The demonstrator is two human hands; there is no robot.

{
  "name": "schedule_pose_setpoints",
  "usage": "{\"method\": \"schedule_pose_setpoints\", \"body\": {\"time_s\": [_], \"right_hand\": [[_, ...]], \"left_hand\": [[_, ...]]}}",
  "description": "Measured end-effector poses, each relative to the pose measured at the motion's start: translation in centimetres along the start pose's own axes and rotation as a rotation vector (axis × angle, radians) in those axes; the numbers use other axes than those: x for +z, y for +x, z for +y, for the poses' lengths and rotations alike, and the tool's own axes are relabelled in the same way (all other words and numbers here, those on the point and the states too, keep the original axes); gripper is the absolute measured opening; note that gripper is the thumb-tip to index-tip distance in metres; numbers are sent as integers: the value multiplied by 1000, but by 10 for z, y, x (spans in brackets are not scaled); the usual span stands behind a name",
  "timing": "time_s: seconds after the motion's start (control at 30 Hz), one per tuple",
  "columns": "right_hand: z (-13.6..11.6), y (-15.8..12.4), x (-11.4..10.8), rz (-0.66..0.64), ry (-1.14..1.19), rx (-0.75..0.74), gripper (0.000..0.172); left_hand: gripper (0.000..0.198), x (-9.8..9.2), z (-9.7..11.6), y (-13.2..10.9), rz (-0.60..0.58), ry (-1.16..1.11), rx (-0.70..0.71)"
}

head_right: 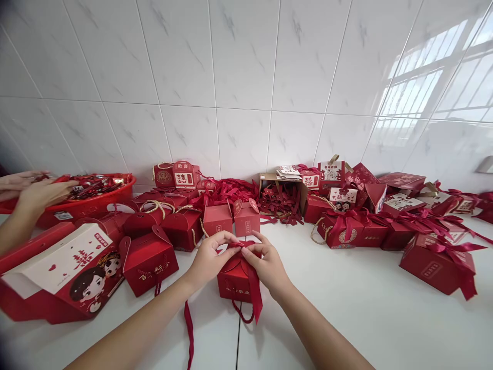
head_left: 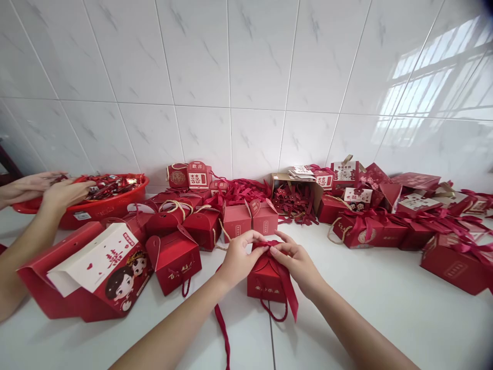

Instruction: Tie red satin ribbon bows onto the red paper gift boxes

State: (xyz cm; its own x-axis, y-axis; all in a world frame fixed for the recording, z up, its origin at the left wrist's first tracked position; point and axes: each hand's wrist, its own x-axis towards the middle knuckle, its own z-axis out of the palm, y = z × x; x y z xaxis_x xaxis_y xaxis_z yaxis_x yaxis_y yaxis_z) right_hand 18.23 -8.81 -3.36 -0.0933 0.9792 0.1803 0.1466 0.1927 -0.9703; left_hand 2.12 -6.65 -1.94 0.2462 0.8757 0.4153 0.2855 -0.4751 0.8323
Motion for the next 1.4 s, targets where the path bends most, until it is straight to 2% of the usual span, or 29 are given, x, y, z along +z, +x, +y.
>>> {"method": "schedule_pose_setpoints", "body": {"time_s": [0.17,0.27,0.4,0.6,0.77,0.87,0.97,1.03,1.13,1.2,1.27,1.4], "right_hand": [[4,-1,5,-31,85,6,38],[7,-1,6,-13,118,-16,36],[5,-2,4,-18,96,-17,34],[-6,-1,-10,-95,-76,-57,43],[-16,-2,-29,-76,-396,-97,22],[-29,-15,-36,-45,-559,-137,21],[-47,-27,-41,-215,-674,-131,25],[-57,-25,-45,-284,-727,-135,27],[-60,-5,-51,-319,-766,-296,37],[-53,11,-53,-418,-763,-471,44],[-42,23,-50,-475,-757,-604,43],[-22,28,-41,-395,-868,-832,37]], "left_hand": [[18,4,-6,2,49,-66,-24],[11,1,-4,1,94,4,16],[17,-7,1,-3,-54,171,59],[12,-13,-2,-1,-139,169,36],[17,-19,-3,-1,-204,129,5],[19,-21,-2,-2,-235,123,0],[19,-22,-1,-3,-256,124,4],[18,-22,-1,-2,-254,126,23],[19,-22,0,-2,-217,136,90],[20,-22,1,-2,-181,148,136],[18,-22,1,-3,-149,161,162],[16,-24,1,-4,-126,200,178]]}}
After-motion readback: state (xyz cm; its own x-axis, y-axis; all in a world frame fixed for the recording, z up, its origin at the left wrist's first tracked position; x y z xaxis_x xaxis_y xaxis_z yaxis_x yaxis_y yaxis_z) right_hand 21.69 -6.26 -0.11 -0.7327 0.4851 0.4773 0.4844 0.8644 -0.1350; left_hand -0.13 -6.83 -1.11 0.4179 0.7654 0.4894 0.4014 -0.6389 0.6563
